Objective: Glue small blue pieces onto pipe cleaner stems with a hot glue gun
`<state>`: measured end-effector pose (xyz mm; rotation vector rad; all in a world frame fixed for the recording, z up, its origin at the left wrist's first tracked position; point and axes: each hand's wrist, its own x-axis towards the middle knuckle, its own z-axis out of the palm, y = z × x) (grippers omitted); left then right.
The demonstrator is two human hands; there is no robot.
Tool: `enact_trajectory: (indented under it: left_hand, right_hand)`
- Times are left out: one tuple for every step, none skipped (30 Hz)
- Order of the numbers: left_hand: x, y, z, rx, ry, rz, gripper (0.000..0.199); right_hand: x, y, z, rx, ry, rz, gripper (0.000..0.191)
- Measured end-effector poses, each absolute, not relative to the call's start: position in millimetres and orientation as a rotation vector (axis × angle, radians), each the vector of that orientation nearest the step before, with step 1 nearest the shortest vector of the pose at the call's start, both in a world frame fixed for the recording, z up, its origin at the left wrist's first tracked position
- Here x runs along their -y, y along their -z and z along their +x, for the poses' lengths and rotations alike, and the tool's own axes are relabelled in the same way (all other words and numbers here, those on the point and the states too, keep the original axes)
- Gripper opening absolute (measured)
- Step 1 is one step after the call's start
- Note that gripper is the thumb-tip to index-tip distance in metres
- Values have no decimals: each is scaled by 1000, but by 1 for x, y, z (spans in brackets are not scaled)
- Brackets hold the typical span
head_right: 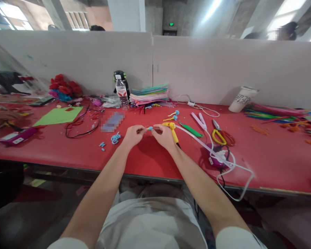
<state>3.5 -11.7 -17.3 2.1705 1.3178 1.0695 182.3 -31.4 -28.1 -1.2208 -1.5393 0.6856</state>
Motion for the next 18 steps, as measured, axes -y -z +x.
enact_trajectory:
  left_hand:
    - [12,17,3,-1315,-1067,2176,21]
    - [11,18,3,-1311,-1064,2182,21]
    - [11,18,3,-1307,-1061,2188,22]
    - [11,19,3,-1301,-1057,2196,22]
    - [11,19,3,-1296,-1053,2205,22]
    - [11,19,3,-1291,-1050,2214,23]
    - [10,20,3,-1288,-1050,2224,22]
    - [10,20,3,-1284,-1050,2233,22]
    - [11,20,3,-1279,-1052,2242,22]
    - [11,20,4,-1273,-1054,2250,21]
    - [11,20,4,-1266,-1056,2256,21]
    - [11,20,4,-1260,-1056,2261,21]
    - [12,20,4,-1256,-1055,2265,20]
    - [12,20,4,-1254,-1053,2268,20]
    - [12,19,4,-1254,-1049,2273,20]
    - [12,19,4,-1254,-1045,2278,20]
    - [12,19,4,-1252,-1040,2282,20]
    - [13,19,4,-1249,-1035,2286,20]
  right_hand:
    - [32,28,182,1541,-685,-1219,27]
    - [32,27,182,1544,-683,-1219,26]
    - [32,26,182,1548,-679,-1219,25]
    - [33,25,182,1552,-676,-1218,24]
    - [33,25,182,1557,-677,-1216,23]
    - [34,24,182,1560,-679,-1213,22]
    - [35,23,182,1561,-684,-1210,22]
    - [35,23,182,1561,-689,-1207,21]
    - [35,22,182,1563,-692,-1202,21]
    - [35,22,182,1567,-691,-1197,21]
    - [35,23,183,1573,-686,-1193,21]
    - [34,23,183,1581,-678,-1188,21]
    - [34,24,183,1587,-669,-1186,21]
    - [33,25,183,1592,-662,-1185,20]
    - [32,26,183,1594,-658,-1185,20]
    - [32,26,183,1596,-656,-1185,20]
    - [32,27,184,1597,-656,-1184,20]
    - [32,27,184,1599,-657,-1183,19]
